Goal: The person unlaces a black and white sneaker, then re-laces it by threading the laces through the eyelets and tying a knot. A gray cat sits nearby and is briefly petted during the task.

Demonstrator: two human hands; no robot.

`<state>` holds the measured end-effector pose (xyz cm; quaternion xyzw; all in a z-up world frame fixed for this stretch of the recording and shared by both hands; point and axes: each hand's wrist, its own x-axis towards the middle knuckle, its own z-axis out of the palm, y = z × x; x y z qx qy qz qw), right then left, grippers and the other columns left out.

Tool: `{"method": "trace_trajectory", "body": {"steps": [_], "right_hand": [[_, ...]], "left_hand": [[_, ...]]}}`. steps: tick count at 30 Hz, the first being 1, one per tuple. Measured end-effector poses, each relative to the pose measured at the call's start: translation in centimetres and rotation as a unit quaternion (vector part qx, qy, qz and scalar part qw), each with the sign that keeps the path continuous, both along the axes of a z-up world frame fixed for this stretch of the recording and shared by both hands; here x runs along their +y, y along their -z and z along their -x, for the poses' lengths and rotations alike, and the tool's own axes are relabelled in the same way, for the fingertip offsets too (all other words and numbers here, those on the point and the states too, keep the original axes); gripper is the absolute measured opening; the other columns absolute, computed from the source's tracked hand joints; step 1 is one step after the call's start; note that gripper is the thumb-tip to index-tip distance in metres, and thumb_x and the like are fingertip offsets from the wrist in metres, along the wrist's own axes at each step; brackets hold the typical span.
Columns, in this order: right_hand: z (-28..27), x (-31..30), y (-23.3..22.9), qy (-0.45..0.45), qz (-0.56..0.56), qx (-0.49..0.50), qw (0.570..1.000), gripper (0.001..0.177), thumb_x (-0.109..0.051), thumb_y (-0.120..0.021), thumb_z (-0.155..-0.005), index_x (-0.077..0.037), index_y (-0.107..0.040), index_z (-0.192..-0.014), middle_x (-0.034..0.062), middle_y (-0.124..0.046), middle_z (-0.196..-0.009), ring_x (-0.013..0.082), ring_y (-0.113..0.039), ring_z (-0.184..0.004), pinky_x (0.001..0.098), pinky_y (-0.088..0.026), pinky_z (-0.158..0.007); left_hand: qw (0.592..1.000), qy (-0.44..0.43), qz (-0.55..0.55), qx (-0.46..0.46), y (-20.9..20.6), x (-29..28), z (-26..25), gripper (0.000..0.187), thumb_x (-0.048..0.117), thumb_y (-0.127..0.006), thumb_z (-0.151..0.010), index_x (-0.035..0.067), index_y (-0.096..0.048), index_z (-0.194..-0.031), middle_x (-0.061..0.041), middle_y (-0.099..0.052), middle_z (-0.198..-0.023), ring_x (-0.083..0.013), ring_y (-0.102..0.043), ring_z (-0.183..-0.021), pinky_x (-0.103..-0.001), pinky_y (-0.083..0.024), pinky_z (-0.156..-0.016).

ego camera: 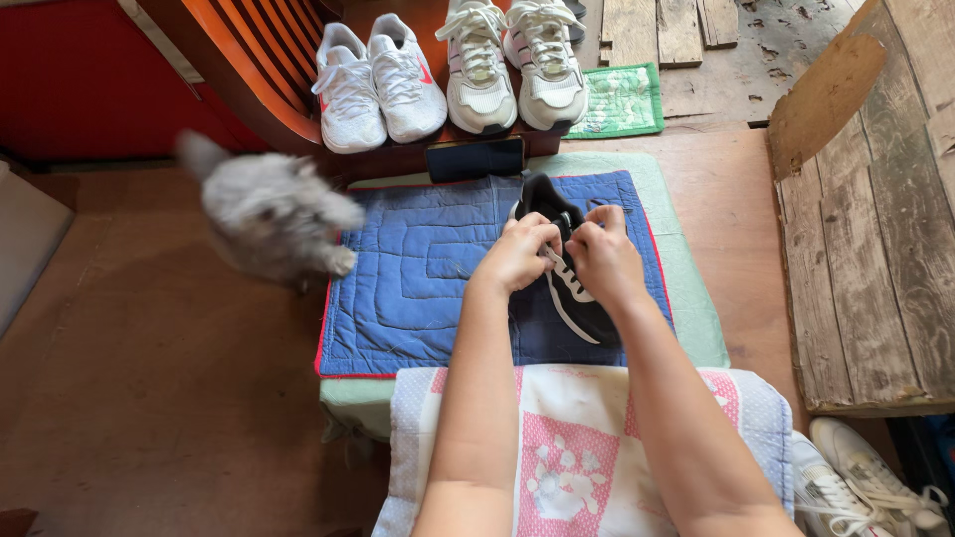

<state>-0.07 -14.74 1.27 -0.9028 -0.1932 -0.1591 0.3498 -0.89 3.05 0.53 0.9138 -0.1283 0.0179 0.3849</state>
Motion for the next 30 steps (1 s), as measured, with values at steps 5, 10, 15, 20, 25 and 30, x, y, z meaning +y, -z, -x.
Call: {"method": "trace_trajectory", "body": {"steps": [5,10,15,20,25,30], "right_hand": [[-0.1,-3.2,-1.5,-0.097,-0.194,0.029,0.976,0.004,-0.002,-0.069,-0.096,-0.001,-0.068,-0.1,0.0109,-0.065,-0.117,0.0202,-0.064,-0.106,0.0326,-0.053,-0.088],[0.5,-3.2,-2.8,-0.068,-0.209,0.067,0.973,0.003,-0.004,-0.069,-0.098,-0.001,-0.067,-0.099,0.008,-0.067,-0.115,0.0175,-0.059,-0.094,0.0305,-0.05,-0.083],[0.5,-2.4,-2.8,-0.074,-0.174,0.027,0.982,0.006,-0.006,-0.07,-0.097,-0.001,-0.067,-0.099,0.0094,-0.067,-0.112,0.0189,-0.063,-0.096,0.0307,-0.051,-0.082],[0.6,-1.7,-2.8,-0.084,-0.17,0.015,0.982,0.006,-0.007,-0.069,-0.099,-0.002,-0.067,-0.101,0.01,-0.07,-0.112,0.0205,-0.066,-0.097,0.0317,-0.052,-0.084],[1.4,-1.2,-3.1,-0.079,-0.169,0.047,0.981,0.006,-0.008,-0.068,-0.1,-0.002,-0.067,-0.101,0.0082,-0.07,-0.111,0.017,-0.062,-0.088,0.0307,-0.051,-0.079],[1.6,-0.9,-3.5,-0.062,-0.196,0.072,0.976,0.007,-0.008,-0.066,-0.1,-0.002,-0.067,-0.103,0.0055,-0.071,-0.102,0.0113,-0.061,-0.076,0.0269,-0.05,-0.069]], "left_hand": [[0.989,0.035,0.116,-0.09,-0.9,0.4,0.1,0.022,0.015,-0.085,-0.075,0.011,-0.073,-0.093,-0.007,-0.065,-0.11,-0.027,-0.061,-0.109,-0.036,-0.05,-0.096],[0.97,-0.064,0.226,-0.058,-2.5,-0.6,0.2,0.026,0.014,-0.082,-0.075,0.009,-0.076,-0.1,-0.003,-0.065,-0.098,-0.0136,-0.058,-0.074,-0.028,-0.052,-0.069],[0.961,-0.059,0.254,-0.092,-2.5,-1.7,-0.1,0.012,0.015,-0.081,-0.089,0.008,-0.078,-0.097,0.001,-0.064,-0.083,-0.0085,-0.053,-0.069,-0.025,-0.046,-0.064],[0.937,-0.087,0.313,-0.128,-1.7,-1.5,-0.7,0.037,0.023,-0.076,-0.091,0.003,-0.069,-0.122,-0.011,-0.072,-0.112,-0.0192,-0.066,-0.098,-0.031,-0.052,-0.085],[0.923,-0.228,0.155,-0.269,-1.7,0.5,-1.2,0.054,0.035,-0.078,-0.093,-0.002,-0.064,-0.131,-0.026,-0.065,-0.133,-0.0394,-0.061,-0.127,-0.044,-0.046,-0.109],[0.895,-0.321,0.204,-0.232,-1.2,4.5,-0.7,0.058,0.035,-0.073,-0.096,0.0,-0.056,-0.14,-0.023,-0.064,-0.14,-0.0396,-0.06,-0.131,-0.043,-0.045,-0.113]]}}
